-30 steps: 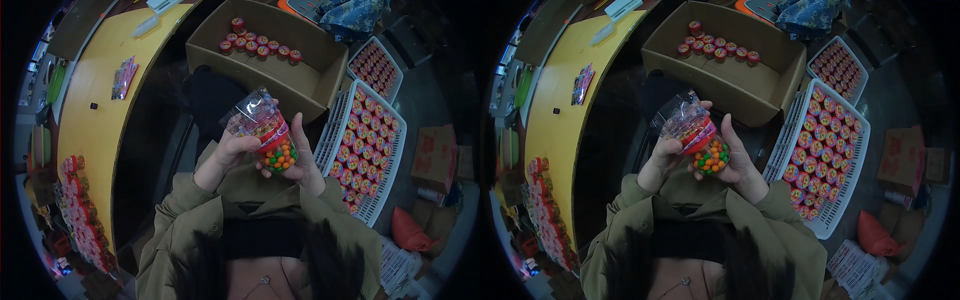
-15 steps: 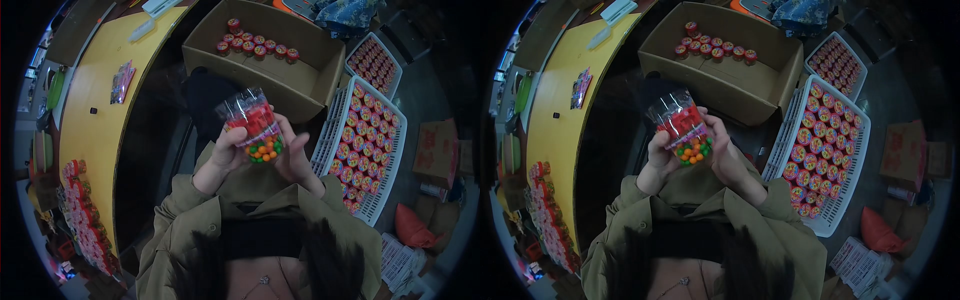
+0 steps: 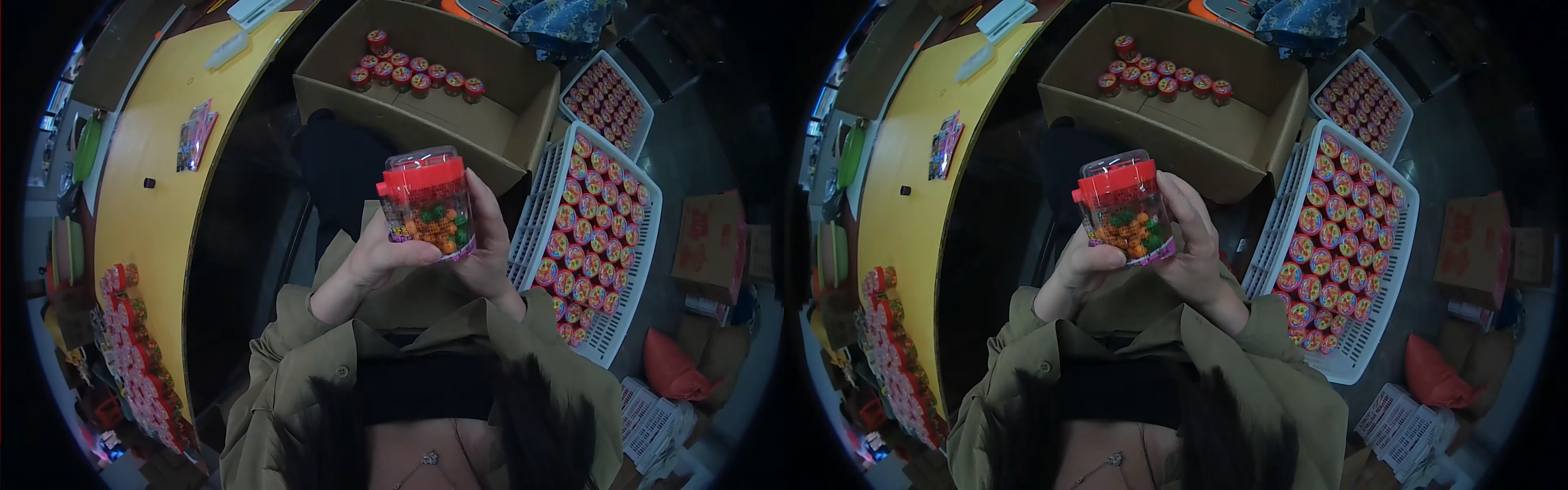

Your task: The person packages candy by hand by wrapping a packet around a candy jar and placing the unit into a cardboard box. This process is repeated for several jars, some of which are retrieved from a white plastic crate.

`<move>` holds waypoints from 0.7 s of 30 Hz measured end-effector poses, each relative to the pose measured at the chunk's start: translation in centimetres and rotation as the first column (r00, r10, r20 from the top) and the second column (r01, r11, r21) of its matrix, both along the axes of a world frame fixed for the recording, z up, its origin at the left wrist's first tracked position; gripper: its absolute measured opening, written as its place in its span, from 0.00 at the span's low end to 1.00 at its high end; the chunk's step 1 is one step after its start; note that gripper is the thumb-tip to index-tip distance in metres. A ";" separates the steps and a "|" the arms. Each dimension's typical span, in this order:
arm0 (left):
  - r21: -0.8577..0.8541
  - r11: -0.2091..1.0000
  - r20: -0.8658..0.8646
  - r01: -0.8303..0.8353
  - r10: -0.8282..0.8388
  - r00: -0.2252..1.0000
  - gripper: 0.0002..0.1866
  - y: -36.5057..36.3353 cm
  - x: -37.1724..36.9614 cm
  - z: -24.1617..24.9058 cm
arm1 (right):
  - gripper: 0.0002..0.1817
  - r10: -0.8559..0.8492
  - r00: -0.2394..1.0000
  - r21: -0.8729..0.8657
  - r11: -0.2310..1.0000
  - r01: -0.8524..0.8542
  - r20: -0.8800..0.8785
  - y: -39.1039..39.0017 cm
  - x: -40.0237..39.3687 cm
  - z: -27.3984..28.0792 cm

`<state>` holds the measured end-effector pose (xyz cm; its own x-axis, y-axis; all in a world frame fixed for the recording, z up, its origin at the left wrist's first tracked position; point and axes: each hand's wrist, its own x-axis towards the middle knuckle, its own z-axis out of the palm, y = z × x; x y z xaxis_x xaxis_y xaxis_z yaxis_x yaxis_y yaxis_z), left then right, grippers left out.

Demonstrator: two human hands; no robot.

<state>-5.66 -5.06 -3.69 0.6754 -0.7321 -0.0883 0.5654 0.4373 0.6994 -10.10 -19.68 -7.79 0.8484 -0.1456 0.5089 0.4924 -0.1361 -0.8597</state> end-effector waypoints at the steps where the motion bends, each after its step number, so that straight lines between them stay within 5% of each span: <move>1: 0.006 0.999 0.009 0.053 -0.053 0.999 0.35 0.2 0.1 0.0 | 0.42 -0.002 1.000 -0.001 1.000 0.002 -0.001 -0.2 0.0 0.0; 5: 0.148 0.962 0.012 0.230 -0.234 0.972 0.34 0.7 0.0 -0.2 | 0.48 -0.014 1.000 -0.139 0.990 0.018 0.025 -1.7 0.4 1.1; 7: 0.068 0.982 -0.102 0.176 -0.168 0.980 0.33 0.2 -0.3 -0.5 | 0.50 0.006 1.000 -0.146 0.989 -0.004 0.017 -2.0 0.5 1.6; 9: 0.008 0.995 -0.228 0.103 -0.099 0.969 0.32 -0.3 -0.3 -0.1 | 0.48 0.281 0.957 0.177 0.948 -0.265 -0.073 -2.0 0.7 2.1; 10: 0.005 0.995 -0.227 0.096 -0.093 0.970 0.32 -0.5 0.2 -0.9 | 0.46 0.188 0.982 -0.307 0.936 -0.173 0.019 -2.4 1.7 3.3; 12: 0.252 0.948 -0.163 0.195 -0.157 0.974 0.33 -0.1 2.0 -4.3 | 0.44 0.160 0.980 -0.479 0.874 -0.086 0.115 -1.4 3.7 1.2; 14: 0.281 0.937 -0.109 0.209 -0.185 0.977 0.35 0.5 4.3 -6.8 | 0.43 0.165 0.974 -0.524 0.849 -0.061 0.155 -1.6 5.3 -1.3; 16: 0.063 0.902 -0.202 0.426 -0.407 0.891 0.36 1.9 5.9 -7.3 | 0.41 -0.035 0.996 -0.315 0.947 0.061 0.087 -0.9 5.1 -3.7; 18: 0.029 0.933 -0.219 0.358 -0.343 0.913 0.36 1.4 4.9 -7.0 | 0.40 -0.041 0.995 -0.290 0.955 0.065 0.087 -0.5 5.2 -4.9; 20: 0.153 0.973 -0.317 0.173 -0.117 0.941 0.35 1.2 4.0 -6.5 | 0.41 0.016 0.991 -0.301 0.953 0.025 0.134 -0.4 5.4 -5.3; 21: 0.240 0.967 -0.227 0.081 -0.025 0.974 0.31 0.7 3.6 -5.9 | 0.41 0.026 0.991 -0.302 0.953 0.015 0.130 -0.3 5.4 -5.3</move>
<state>-2.07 -4.38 -9.57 0.5794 -0.7031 -0.4122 0.7354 0.2328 0.6364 -4.69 -19.97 -13.13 0.7720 0.0364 0.6346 0.5989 -0.3761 -0.7070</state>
